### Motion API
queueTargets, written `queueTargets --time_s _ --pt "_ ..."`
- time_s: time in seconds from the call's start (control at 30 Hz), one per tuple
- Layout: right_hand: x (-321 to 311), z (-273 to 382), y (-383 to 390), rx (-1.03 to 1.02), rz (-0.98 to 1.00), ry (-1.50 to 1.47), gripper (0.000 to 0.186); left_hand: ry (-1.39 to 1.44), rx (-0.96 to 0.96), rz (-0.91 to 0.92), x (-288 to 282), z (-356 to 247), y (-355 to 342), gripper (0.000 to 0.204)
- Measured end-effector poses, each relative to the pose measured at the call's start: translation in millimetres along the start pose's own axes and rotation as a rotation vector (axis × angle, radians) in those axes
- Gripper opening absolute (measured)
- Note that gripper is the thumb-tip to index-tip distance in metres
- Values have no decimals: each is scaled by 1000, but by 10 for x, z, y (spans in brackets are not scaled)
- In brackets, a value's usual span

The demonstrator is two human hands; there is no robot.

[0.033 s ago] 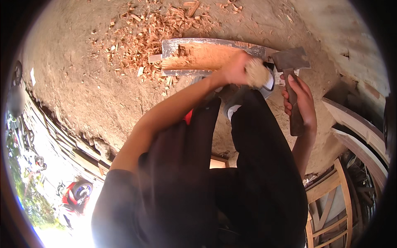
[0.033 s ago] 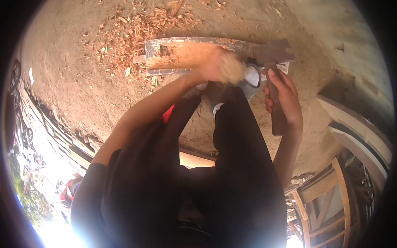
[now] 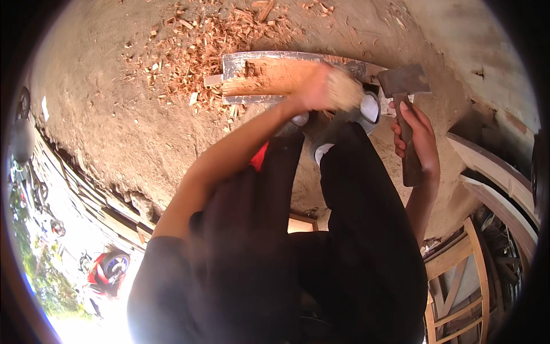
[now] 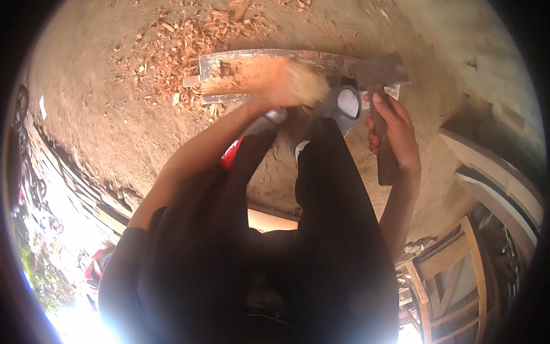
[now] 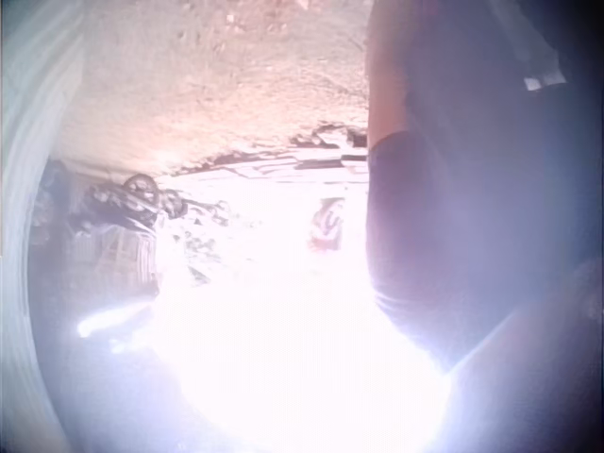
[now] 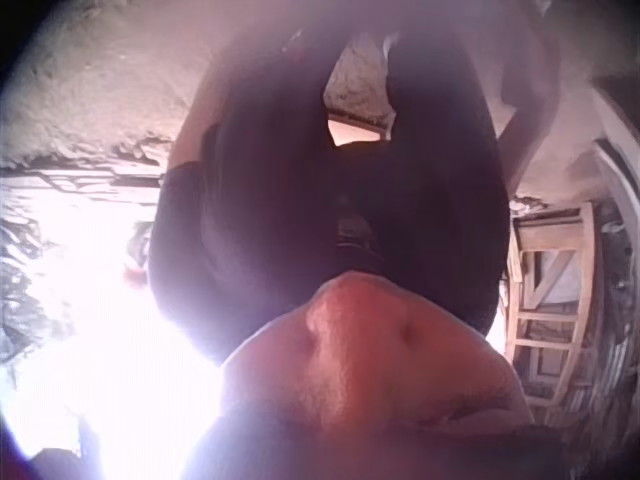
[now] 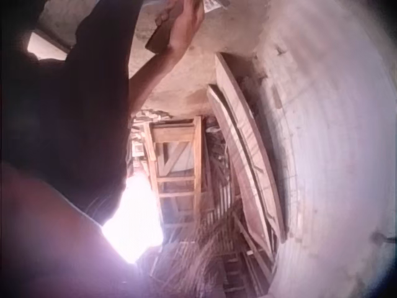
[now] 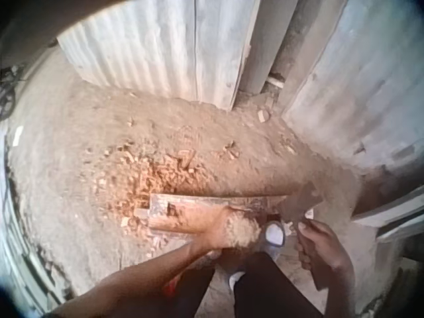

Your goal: The person uses a chisel to carve a piece of wood clamped to a workbench. They repeatedly strike the chisel with a mallet to remove wood shavings, shaping the wood piece.

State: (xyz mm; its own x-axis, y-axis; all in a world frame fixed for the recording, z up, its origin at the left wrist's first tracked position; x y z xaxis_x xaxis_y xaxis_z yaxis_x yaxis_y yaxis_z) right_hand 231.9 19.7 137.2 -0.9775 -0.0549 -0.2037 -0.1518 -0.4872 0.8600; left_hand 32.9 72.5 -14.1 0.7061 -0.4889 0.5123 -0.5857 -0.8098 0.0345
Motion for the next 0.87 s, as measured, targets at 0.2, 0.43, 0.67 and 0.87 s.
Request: queueTargets --time_s 0.2,0.43,0.67,0.87 --pt "-124 -108 -26 -6 32 -28 41 -406 14 -485 -1480 -533 1238 11" --pt "-27 -96 1 -16 80 -12 43 346 18 -649 -1917 -768 1875 18" --pt "99 -74 3 -21 120 -11 43 -288 -53 -391 -718 -648 895 11" --pt "77 -119 -24 0 128 -19 43 -457 141 -525 -1546 -1087 1583 12"
Point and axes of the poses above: each hand's wrist, its own y-axis away from the middle knuckle, its own x-axis out of the palm, z = x × y, the point moved 6 cm from there along -y, towards the middle knuckle, and after that the axes turned 5 degrees about y, right-handed, at the moved point
